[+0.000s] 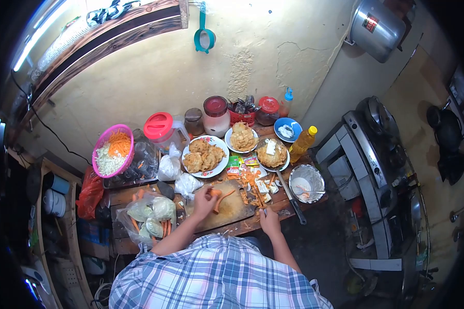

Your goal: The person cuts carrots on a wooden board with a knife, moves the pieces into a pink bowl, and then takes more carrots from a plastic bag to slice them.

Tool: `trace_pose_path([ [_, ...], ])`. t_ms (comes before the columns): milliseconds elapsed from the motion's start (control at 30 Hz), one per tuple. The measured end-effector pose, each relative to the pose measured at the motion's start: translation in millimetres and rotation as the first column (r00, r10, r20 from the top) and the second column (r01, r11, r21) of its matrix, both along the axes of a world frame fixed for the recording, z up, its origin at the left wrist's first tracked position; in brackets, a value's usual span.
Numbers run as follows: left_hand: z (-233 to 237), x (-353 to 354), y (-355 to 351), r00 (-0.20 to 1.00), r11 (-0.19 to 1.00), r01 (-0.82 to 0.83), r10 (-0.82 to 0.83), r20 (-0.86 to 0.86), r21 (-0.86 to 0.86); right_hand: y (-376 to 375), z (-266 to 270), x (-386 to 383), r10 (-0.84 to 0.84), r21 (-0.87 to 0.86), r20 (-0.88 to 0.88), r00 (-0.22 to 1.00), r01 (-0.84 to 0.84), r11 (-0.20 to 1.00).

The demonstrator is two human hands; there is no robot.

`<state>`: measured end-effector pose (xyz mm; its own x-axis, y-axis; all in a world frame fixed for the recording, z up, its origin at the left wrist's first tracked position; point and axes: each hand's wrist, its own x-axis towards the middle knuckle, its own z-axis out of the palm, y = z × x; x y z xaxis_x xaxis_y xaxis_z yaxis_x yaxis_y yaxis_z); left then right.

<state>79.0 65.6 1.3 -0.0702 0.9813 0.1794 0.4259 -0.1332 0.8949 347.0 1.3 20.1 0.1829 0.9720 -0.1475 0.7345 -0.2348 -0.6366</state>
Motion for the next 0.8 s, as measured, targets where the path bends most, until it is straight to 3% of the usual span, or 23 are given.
trace_pose_path([
  [67, 2, -13, 5, 0.997, 0.996, -0.075, 0.073, -0.035, -0.055, 0, -4, -1, -0.006, 0.033, -0.056, 0.998, 0.008, 0.999],
  [167, 9, -25, 6, 0.947, 0.944, 0.004, -0.110, -0.303, -0.331, -6, -11, -7, -0.020, 0.010, -0.144, 0.989, 0.022, 1.000],
  [200, 4, -24, 5, 0.945, 0.944, 0.006, -0.113, -0.306, -0.331, -9, -11, -10, 0.002, 0.009, -0.152, 0.988, -0.001, 1.000],
  [267, -11, -21, 1, 0.864, 0.993, 0.005, 0.056, -0.501, 0.121, -12, -21, -15, 0.043, -0.011, -0.170, 0.985, -0.045, 0.999],
  [367, 11, -8, -7, 0.796, 0.970, 0.073, 0.083, -0.600, 0.230, -9, -12, -29, 0.134, -0.093, -0.126, 0.983, -0.146, 0.985],
  [400, 16, -4, -11, 0.796, 0.971, 0.075, 0.080, -0.601, 0.228, -7, -10, -35, 0.132, -0.095, -0.127, 0.983, -0.144, 0.985],
  [467, 21, 2, -21, 0.794, 0.951, 0.307, -0.236, -0.560, 0.035, -2, -7, -45, 0.159, -0.153, -0.035, 0.987, -0.163, 0.975],
  [567, 17, 3, -27, 0.740, 0.926, 0.378, -0.309, -0.597, -0.011, 7, -8, -57, 0.195, -0.109, 0.038, 0.980, -0.190, 0.976],
  [667, 7, 0, -26, 0.735, 0.915, 0.399, -0.286, -0.614, 0.052, 14, -9, -65, 0.165, -0.144, 0.070, 0.984, -0.154, 0.978],
  [800, -3, -2, -25, 0.719, 0.913, 0.407, -0.310, -0.623, 0.014, 19, -5, -68, 0.198, -0.172, 0.118, 0.973, -0.176, 0.969],
])
